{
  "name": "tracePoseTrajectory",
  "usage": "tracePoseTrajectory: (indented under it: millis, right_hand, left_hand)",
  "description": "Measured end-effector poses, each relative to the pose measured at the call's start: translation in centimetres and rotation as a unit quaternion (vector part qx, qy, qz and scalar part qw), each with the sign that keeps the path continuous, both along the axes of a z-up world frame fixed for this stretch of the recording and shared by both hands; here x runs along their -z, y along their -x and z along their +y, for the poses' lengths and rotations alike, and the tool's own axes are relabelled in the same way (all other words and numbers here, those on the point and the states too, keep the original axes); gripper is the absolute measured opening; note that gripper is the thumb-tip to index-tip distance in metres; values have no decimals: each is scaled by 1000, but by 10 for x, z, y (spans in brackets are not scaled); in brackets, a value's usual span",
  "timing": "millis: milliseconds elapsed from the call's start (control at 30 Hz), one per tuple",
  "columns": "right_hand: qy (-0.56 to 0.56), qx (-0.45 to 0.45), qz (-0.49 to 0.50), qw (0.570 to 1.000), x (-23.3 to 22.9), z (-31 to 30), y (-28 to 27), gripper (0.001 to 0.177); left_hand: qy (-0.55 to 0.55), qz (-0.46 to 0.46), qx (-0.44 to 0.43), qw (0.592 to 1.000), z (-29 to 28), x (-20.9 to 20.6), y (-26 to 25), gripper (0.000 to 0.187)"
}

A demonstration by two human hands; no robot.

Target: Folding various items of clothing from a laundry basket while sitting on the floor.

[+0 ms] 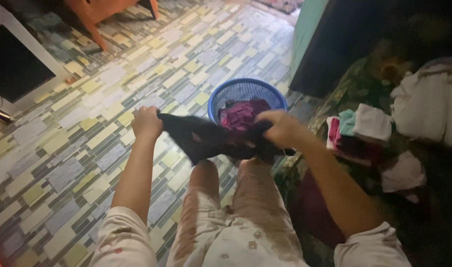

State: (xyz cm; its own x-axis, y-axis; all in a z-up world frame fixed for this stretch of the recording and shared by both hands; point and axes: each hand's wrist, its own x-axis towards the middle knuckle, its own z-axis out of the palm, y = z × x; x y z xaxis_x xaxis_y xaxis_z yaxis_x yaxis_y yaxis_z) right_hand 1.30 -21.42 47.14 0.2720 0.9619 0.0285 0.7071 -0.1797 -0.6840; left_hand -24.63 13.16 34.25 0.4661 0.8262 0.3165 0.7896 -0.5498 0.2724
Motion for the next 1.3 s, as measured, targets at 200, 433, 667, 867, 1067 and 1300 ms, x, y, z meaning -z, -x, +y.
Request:
tracePoseTrajectory:
  millis: [200,433,667,867,1067,1300]
  right_hand:
    - [165,-363,245,884,58,13,113,58]
    - [21,-70,162,984,280,-28,-12,25]
    - [228,-115,51,965,313,-160,-7,41]
    - [190,-1,-61,980,265,-159,30,45]
    - [59,-17,-136,989,269,-142,22,38]
    - [-139,100,143,975,276,-107,-15,29]
  left_hand:
    - [146,-22,112,983,-3,87,9,50]
    - [357,72,369,855,-147,152,10,30]
    - [256,269,523,767,-265,143,33,38]
    - [149,383,490,769,-288,131,27,52]
    - [156,366,509,763,-281,125,30,41]
    - [372,27,479,794,-186,116,17,25]
